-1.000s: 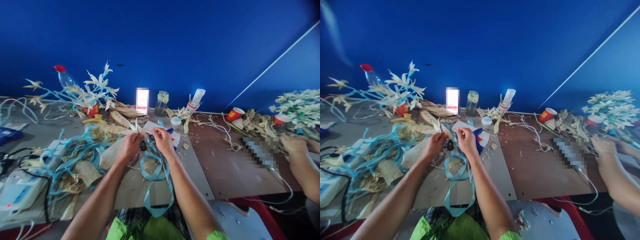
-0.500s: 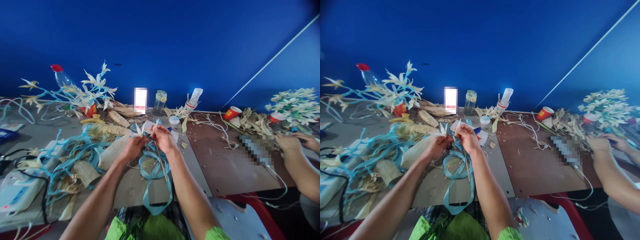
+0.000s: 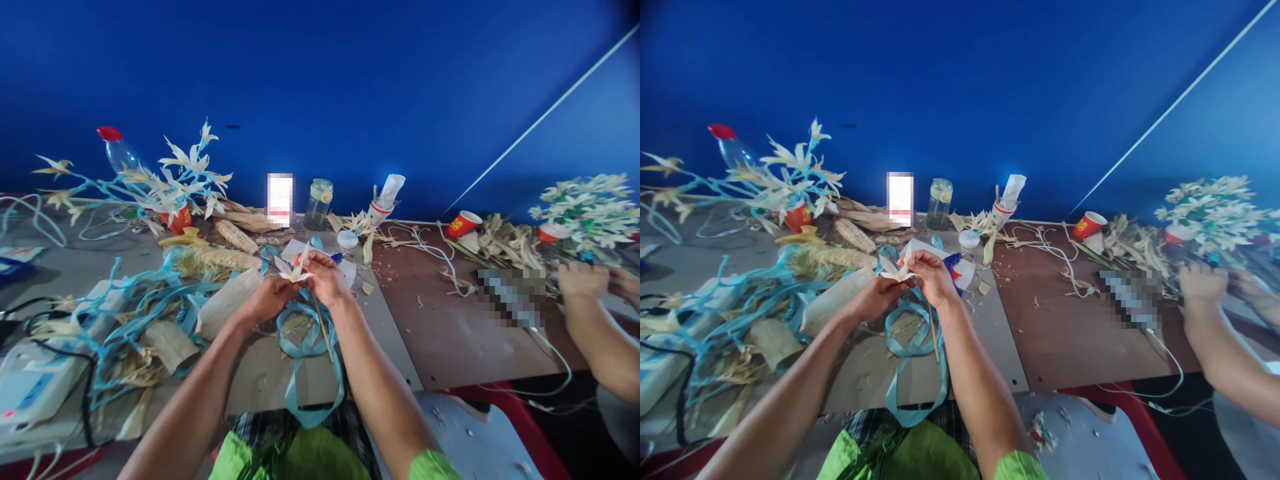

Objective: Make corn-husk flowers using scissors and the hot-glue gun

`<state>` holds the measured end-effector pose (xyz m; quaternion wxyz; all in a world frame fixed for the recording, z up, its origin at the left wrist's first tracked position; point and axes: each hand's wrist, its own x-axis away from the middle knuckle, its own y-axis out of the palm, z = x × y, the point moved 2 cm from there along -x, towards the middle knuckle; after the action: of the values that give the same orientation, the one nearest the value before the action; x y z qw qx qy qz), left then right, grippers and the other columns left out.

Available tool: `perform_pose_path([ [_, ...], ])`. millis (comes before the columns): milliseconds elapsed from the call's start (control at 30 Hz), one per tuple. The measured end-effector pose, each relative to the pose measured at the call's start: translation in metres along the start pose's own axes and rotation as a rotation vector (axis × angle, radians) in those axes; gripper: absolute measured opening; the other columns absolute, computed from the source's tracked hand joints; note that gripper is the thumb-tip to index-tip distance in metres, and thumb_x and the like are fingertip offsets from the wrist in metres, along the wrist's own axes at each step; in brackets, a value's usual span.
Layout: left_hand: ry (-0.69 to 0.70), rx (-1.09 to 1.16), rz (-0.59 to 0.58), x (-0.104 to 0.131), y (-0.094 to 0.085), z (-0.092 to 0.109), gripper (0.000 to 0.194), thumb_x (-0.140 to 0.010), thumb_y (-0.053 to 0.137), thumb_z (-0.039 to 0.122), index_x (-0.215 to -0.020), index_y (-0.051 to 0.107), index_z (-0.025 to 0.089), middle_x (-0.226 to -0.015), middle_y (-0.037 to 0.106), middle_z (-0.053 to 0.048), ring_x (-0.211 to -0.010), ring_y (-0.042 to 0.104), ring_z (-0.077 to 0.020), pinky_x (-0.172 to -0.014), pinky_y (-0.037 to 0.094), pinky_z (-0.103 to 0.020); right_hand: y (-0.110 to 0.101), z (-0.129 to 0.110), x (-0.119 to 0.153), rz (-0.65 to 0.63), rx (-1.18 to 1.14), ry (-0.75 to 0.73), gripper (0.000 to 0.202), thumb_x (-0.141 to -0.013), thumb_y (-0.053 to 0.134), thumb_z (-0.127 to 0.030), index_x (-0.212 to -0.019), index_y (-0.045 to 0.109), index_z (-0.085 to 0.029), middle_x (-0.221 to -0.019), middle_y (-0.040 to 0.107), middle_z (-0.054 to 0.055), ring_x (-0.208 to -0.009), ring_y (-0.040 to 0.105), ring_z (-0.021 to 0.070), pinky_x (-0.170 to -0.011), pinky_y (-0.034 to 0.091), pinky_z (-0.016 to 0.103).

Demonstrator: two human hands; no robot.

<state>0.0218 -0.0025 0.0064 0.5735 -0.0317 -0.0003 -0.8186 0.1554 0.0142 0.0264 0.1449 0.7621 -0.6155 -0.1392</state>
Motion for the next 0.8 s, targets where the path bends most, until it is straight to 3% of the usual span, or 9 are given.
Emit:
perform_pose_path([
  [133,0.042,0.160,0.004,0.005,-0.002,0.010,0.011,-0.059,0.073,0.031,-0.063,0.067,0.022,-0.052,0.055,0.001,-0.046,0.043,-0.0114,-0.044,0.033,-0.022,-0.004,0.001,-0.001,0.037,-0.023,-0.049,0.026,-0.061,0.073,-0.040,-0.070,0.058,-0.020,-0.083,0.066,0.001,-0.064,0.058,0.0128,-0.059,0.050,0.027],
  [233,0.051,0.161,-0.023,0.008,-0.006,0.016,0.014,-0.062,0.072,0.034,-0.059,0.066,0.021,-0.048,0.052,0.000,-0.045,0.041,-0.0110,-0.043,0.033,-0.022,-0.006,0.001,-0.002,0.043,-0.031,-0.058,0.027,-0.061,0.073,-0.041,-0.070,0.059,-0.020,-0.083,0.066,0.001,-0.062,0.057,0.0123,-0.057,0.049,0.027],
  [400,0.056,0.195,-0.001,0.006,-0.007,0.010,0.018,-0.063,0.072,0.036,-0.058,0.066,0.019,-0.047,0.052,-0.001,-0.043,0.040,-0.0099,-0.041,0.031,-0.022,-0.004,0.001,0.000,-0.069,-0.004,-0.041,0.026,-0.065,0.069,-0.043,-0.072,0.057,-0.021,-0.084,0.064,0.002,-0.058,0.056,0.0129,-0.049,0.046,0.027],
  [600,0.054,0.364,0.077,0.004,-0.007,0.003,0.017,-0.060,0.075,0.033,-0.066,0.067,0.020,-0.057,0.059,-0.002,-0.047,0.045,-0.0099,-0.042,0.031,-0.021,-0.007,-0.003,0.000,-0.062,0.039,-0.091,0.031,-0.069,0.060,-0.051,-0.072,0.053,-0.021,-0.113,0.061,0.007,-0.095,0.061,0.0207,-0.079,0.052,0.038],
  [800,0.054,0.555,0.028,0.005,-0.006,0.001,0.021,-0.060,0.077,0.029,-0.069,0.066,0.013,-0.060,0.061,-0.004,-0.050,0.049,-0.0091,-0.045,0.033,-0.021,-0.007,-0.004,0.002,-0.118,-0.109,-0.075,0.030,-0.065,0.066,-0.046,-0.067,0.050,-0.022,-0.117,0.061,0.007,-0.105,0.058,0.0253,-0.083,0.051,0.044],
])
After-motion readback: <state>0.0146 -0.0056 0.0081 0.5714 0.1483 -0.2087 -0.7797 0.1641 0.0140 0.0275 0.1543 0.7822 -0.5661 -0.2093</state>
